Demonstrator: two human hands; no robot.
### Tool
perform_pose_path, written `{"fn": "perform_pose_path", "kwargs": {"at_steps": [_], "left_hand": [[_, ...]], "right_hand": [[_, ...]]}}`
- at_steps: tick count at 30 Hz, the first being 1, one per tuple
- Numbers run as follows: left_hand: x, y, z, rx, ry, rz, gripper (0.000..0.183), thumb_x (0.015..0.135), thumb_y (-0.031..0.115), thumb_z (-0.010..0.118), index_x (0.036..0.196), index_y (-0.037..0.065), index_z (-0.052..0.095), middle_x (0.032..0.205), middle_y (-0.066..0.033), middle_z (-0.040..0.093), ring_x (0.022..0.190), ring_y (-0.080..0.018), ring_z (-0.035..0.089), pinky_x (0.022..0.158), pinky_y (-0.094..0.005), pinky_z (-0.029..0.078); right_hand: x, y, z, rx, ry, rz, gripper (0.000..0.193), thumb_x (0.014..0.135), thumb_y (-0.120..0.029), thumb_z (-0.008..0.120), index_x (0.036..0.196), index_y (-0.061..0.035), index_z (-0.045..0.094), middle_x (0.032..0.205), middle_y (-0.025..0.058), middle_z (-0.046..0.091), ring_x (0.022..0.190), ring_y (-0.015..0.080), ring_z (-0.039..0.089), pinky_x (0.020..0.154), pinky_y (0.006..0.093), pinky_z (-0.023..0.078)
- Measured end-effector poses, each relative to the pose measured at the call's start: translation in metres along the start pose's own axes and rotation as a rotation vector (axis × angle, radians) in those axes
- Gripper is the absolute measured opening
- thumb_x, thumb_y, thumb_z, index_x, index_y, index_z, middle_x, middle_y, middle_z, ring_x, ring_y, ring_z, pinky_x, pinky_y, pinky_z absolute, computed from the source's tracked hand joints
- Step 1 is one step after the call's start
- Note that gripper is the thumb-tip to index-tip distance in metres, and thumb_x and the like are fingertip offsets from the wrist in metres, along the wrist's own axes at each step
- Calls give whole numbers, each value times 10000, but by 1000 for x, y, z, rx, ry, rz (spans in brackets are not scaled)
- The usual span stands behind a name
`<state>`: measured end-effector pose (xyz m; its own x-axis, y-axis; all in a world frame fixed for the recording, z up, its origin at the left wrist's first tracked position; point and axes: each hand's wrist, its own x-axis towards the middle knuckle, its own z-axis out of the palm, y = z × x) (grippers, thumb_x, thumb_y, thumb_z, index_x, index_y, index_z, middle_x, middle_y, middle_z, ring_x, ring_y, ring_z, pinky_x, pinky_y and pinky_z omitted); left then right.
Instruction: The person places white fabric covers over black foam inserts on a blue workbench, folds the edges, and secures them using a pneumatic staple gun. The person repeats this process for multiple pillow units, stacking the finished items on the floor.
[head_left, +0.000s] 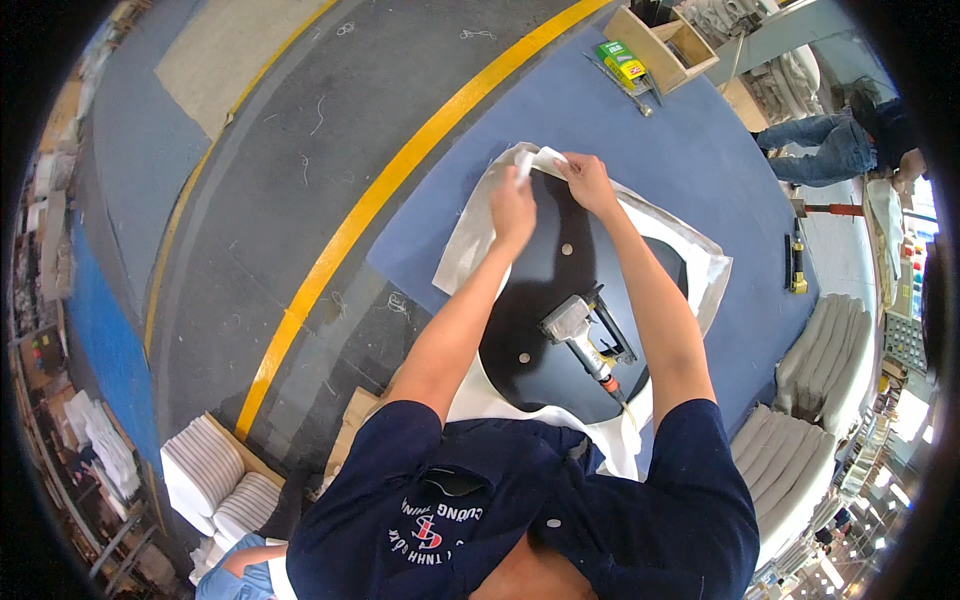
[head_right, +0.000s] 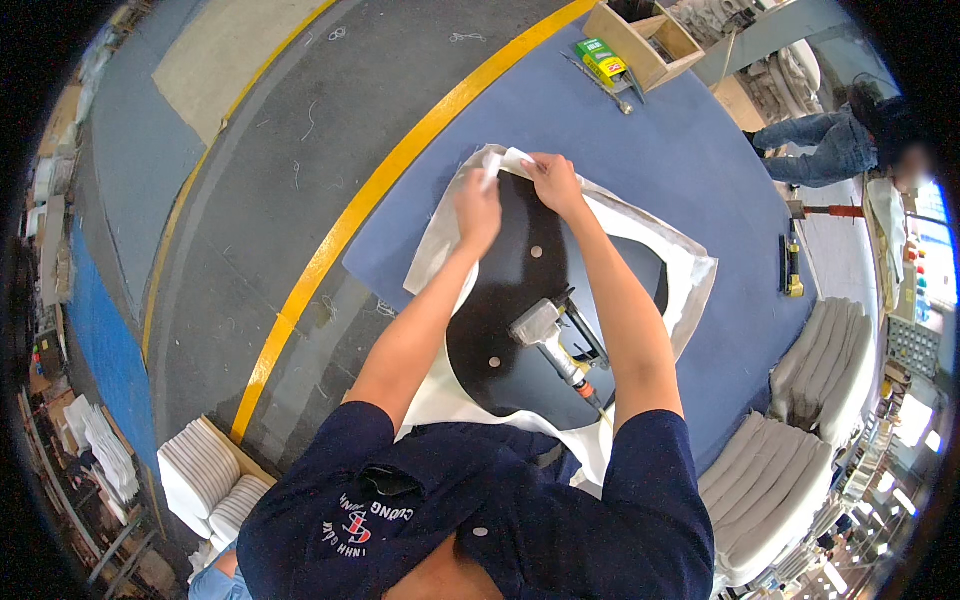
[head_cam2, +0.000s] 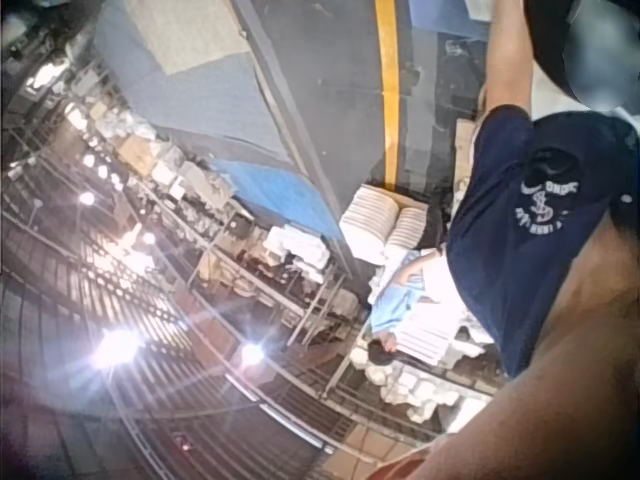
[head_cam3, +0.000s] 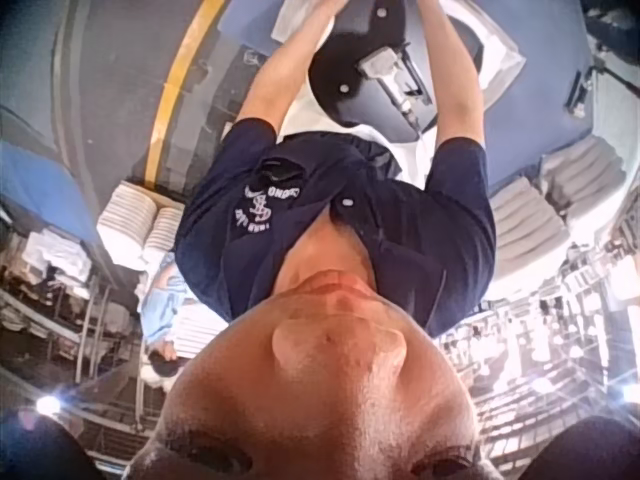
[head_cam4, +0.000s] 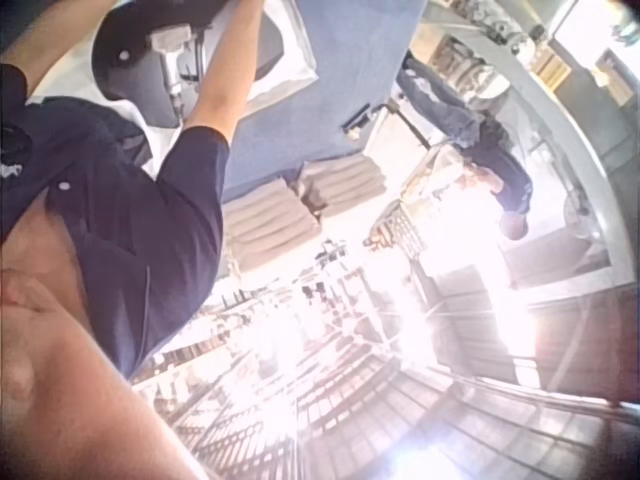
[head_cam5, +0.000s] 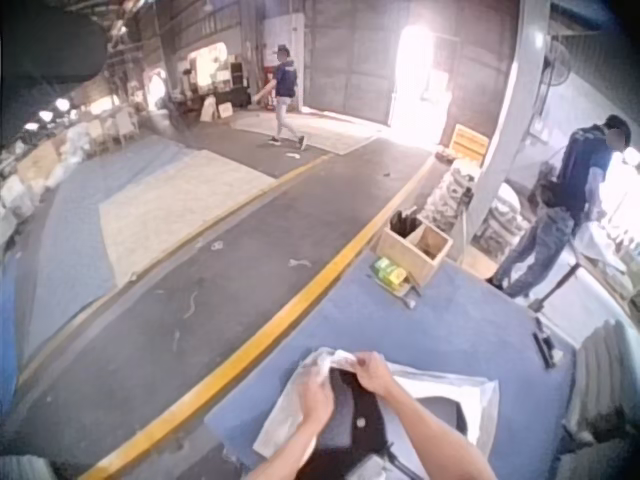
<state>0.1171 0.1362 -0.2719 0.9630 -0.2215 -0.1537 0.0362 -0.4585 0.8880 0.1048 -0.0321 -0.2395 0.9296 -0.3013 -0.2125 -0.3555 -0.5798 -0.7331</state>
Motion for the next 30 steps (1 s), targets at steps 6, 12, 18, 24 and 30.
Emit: {"fn": "perform_pose_path", "kwargs": {"at_steps": [6,12,18,24,30], "left_hand": [[18,-25,-5,-848,354,-285,213,1043,119,590,960,-30,718,886,-43,704,788,-130,590,749,-349,489],[12,-14,-7,-492,231,-127,221,1034,115,599,1110,-23,755,976,-114,772,819,-187,683,767,-351,515],[-1,-2,-2,71,207,435,300,981,76,587,1236,-27,704,1299,-268,666,1230,-469,621,1055,-468,498],[-19,-3,-5,593,-69,546,538,1002,196,577,1444,-98,496,1534,-254,482,1416,-417,454,1143,-541,382],[-36,9,13,795,-15,461,690,998,338,593,1497,-106,421,1563,-220,429,1430,-360,416,1133,-545,375]], "right_hand": [[-21,-11,26,-4,60,-428,278,962,-99,651,1220,-24,723,1214,208,717,1163,374,679,1020,445,502],[-33,6,44,-564,72,-615,422,942,-29,575,1359,-59,637,1499,138,567,1435,281,487,1207,491,360],[-53,-5,56,-565,80,-579,492,929,-134,566,1382,57,580,1489,237,543,1461,370,433,1239,481,313],[-102,-2,15,-237,-226,-315,414,918,-95,582,1303,50,630,1415,246,598,1419,388,470,1181,420,407],[-219,-5,-31,-311,204,-110,435,876,-89,661,1290,17,587,1205,241,600,1094,444,614,948,506,527]]}}
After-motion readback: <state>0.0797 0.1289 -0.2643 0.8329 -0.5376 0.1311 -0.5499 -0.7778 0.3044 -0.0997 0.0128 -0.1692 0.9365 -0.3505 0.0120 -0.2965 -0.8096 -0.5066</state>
